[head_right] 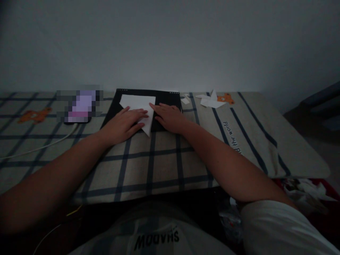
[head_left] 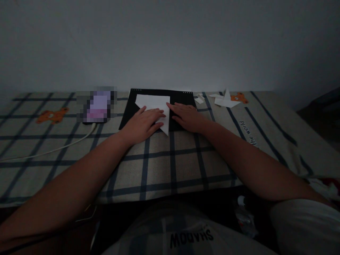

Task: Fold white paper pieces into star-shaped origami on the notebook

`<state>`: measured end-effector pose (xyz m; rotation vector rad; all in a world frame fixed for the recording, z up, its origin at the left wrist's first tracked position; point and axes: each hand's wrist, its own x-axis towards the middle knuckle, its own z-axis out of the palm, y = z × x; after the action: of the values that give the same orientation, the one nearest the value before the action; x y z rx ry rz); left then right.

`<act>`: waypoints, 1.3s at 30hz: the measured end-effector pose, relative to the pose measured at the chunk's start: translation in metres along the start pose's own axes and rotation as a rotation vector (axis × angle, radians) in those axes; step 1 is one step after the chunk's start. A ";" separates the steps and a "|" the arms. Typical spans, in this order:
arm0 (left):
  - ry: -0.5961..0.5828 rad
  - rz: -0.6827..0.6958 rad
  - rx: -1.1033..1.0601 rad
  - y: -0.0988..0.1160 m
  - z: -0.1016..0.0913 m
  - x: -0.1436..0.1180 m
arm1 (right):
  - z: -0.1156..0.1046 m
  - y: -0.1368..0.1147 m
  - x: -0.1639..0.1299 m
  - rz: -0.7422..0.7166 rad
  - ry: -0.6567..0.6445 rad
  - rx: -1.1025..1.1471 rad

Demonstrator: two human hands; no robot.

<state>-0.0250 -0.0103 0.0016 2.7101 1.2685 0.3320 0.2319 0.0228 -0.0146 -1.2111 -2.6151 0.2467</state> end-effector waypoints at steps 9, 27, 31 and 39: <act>-0.001 -0.002 0.003 0.001 -0.001 -0.001 | 0.000 0.006 -0.001 -0.063 0.106 0.041; -0.016 0.018 0.021 0.000 0.003 0.000 | 0.001 0.005 0.000 -0.025 0.079 0.051; -0.016 0.018 0.032 0.001 0.003 0.000 | 0.002 0.005 0.000 -0.019 0.068 0.056; 0.006 0.007 0.052 0.005 0.004 0.001 | 0.001 0.003 0.002 -0.005 0.030 0.039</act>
<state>-0.0201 -0.0128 -0.0012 2.7590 1.2876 0.3128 0.2331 0.0263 -0.0158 -1.1862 -2.5756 0.2755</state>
